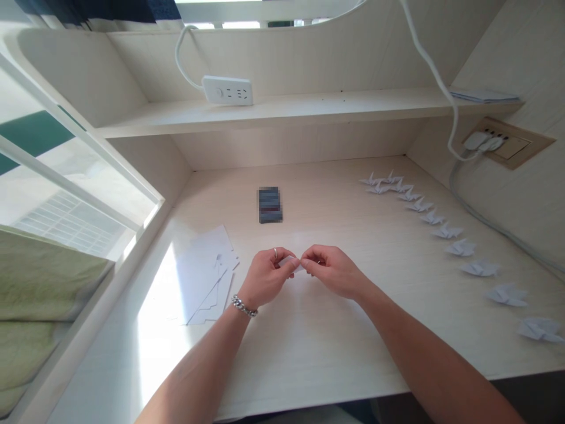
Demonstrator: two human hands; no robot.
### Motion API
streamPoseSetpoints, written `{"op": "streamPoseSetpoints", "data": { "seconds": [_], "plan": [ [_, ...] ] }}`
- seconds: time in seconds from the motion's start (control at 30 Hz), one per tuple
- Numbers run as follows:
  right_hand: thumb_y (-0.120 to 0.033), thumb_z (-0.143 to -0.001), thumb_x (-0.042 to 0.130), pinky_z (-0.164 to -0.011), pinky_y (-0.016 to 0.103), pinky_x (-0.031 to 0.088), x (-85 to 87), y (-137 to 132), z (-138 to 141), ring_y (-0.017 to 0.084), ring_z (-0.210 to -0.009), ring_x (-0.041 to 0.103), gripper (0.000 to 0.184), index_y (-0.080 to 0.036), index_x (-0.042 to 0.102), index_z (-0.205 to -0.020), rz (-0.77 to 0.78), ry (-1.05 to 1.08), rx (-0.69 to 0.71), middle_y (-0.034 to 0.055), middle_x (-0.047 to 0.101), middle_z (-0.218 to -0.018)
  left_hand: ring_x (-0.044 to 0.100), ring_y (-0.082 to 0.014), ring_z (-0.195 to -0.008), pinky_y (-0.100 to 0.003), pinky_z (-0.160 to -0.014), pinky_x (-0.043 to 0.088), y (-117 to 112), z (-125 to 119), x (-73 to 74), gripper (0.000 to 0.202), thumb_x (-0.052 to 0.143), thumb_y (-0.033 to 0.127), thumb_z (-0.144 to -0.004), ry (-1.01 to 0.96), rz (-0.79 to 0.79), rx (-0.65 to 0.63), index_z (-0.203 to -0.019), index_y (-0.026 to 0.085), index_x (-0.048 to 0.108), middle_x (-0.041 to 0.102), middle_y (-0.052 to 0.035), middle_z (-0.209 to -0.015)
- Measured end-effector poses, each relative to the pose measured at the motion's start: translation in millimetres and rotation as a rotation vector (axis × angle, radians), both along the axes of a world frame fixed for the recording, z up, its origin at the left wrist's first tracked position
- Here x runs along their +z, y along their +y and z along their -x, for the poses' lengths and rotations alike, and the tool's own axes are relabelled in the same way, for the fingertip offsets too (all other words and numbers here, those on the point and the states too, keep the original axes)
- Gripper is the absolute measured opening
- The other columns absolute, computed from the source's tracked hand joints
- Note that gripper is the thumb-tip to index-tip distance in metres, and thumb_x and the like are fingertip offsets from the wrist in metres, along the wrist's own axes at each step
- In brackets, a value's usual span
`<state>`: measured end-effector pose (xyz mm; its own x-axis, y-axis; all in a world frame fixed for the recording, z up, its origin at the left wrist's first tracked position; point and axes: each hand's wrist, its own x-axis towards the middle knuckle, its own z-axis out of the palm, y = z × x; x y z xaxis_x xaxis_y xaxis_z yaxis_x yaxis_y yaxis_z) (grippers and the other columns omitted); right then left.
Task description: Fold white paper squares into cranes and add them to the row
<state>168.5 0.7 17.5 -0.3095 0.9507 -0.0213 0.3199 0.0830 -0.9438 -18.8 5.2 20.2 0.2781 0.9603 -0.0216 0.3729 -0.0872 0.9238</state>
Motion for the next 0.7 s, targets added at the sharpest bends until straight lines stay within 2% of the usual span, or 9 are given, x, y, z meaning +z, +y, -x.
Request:
{"op": "streamPoseSetpoints", "data": {
  "seconds": [0.17, 0.33, 0.7],
  "plan": [
    [-0.026, -0.08, 0.055, -0.053, 0.024, 0.034, 0.4, -1, 5, 0.012, -0.058, 0.046, 0.012, -0.019, 0.06, -0.071, -0.002, -0.052, -0.004, -0.0026, 0.056, -0.064, 0.058, -0.0136, -0.057, -0.024, -0.056, 0.043, -2, -3, -2.3, 0.022, 0.062, 0.036, -0.081, -0.047, 0.047, -0.014, -0.073, 0.016, 0.067, 0.063, -0.0016, -0.059],
    [-0.022, -0.076, 0.054, -0.051, 0.024, 0.031, 2.1, 0, 4, 0.011, -0.056, 0.043, 0.01, -0.019, 0.057, -0.066, 0.021, -0.05, -0.021, -0.0039, 0.051, -0.059, 0.056, -0.013, -0.054, -0.025, -0.056, 0.043, -1, -2, 2.7, 0.021, 0.065, 0.033, -0.077, -0.178, 0.137, 0.007, -0.07, 0.014, 0.065, 0.061, -0.0016, -0.056],
    [-0.02, -0.072, 0.055, -0.055, 0.025, 0.035, 1.4, 2, -7, 0.012, -0.056, 0.047, 0.008, -0.018, 0.059, -0.066, 0.095, 0.037, 0.015, -0.0024, 0.056, -0.058, 0.053, -0.0116, -0.052, -0.024, -0.055, 0.042, 2, 6, 9.4, 0.024, 0.069, 0.036, -0.075, -0.264, 0.161, 0.035, -0.068, 0.013, 0.065, 0.061, -0.0015, -0.054]
  ]
}}
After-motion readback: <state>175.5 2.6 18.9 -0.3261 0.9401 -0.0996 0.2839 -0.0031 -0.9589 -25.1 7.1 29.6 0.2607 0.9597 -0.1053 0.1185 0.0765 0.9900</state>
